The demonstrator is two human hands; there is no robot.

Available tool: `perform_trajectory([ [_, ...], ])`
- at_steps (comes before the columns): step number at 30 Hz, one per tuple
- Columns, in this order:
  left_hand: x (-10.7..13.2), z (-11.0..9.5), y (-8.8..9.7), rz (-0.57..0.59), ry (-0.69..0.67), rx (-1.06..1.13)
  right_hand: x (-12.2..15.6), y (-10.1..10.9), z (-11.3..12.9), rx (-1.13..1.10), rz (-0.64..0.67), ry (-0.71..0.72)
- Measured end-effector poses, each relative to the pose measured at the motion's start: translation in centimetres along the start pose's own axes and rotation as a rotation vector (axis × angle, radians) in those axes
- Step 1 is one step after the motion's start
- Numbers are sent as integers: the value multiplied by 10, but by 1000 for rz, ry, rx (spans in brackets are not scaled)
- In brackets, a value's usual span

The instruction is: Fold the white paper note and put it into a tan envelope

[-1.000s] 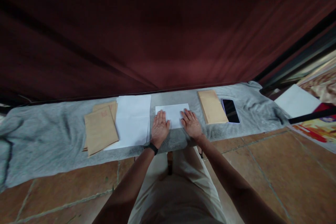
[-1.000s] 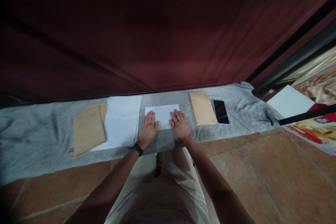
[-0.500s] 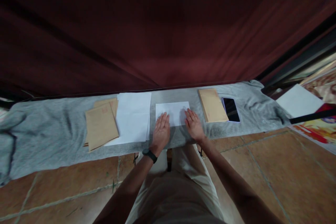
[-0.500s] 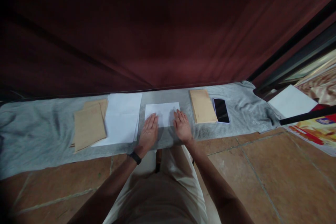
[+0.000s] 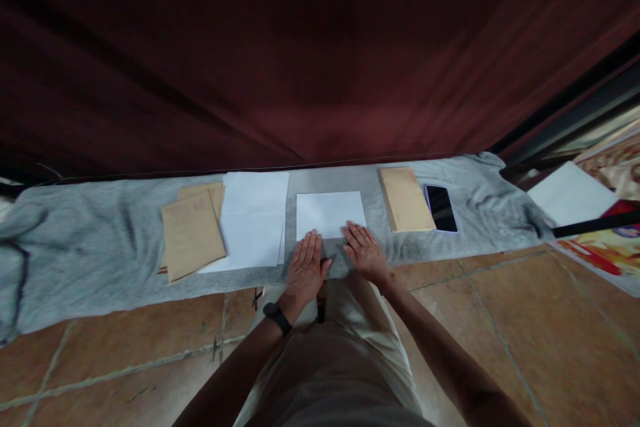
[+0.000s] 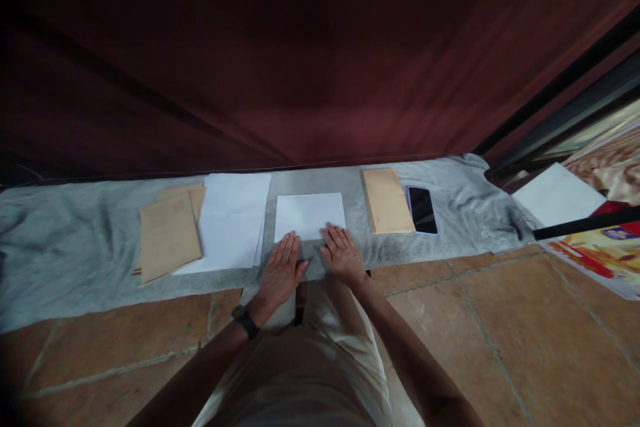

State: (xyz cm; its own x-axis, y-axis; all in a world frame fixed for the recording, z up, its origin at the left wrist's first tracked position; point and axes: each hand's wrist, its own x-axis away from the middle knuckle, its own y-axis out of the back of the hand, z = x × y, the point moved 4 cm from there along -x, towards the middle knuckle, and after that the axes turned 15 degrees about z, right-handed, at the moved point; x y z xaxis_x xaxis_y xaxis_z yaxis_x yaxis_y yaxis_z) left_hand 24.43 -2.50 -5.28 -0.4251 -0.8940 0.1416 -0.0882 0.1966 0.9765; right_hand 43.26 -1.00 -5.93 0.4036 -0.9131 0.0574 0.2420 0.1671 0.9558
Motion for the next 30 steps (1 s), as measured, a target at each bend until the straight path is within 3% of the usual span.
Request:
perform_trajectory([
  [8, 10, 5, 5, -60, 92, 47, 7, -1, -25, -72, -23, -109],
  [11, -9, 6, 17, -103, 85, 91, -9, 3, -25, -105, -46, -111],
  [15, -57, 11, 33, -97, 34, 112, -43, 9, -18, -108, -39, -64],
  [20, -104, 31, 27, -53, 104, 123, -82, 10, -12, -82, -15, -47],
  [25, -115, 42, 14, -63, 136, 94, -100, 6, -12, -42, -8, -73],
  [30, -111, 46, 11, -91, 179, 88, -100, 5, -20, -19, -35, -131],
])
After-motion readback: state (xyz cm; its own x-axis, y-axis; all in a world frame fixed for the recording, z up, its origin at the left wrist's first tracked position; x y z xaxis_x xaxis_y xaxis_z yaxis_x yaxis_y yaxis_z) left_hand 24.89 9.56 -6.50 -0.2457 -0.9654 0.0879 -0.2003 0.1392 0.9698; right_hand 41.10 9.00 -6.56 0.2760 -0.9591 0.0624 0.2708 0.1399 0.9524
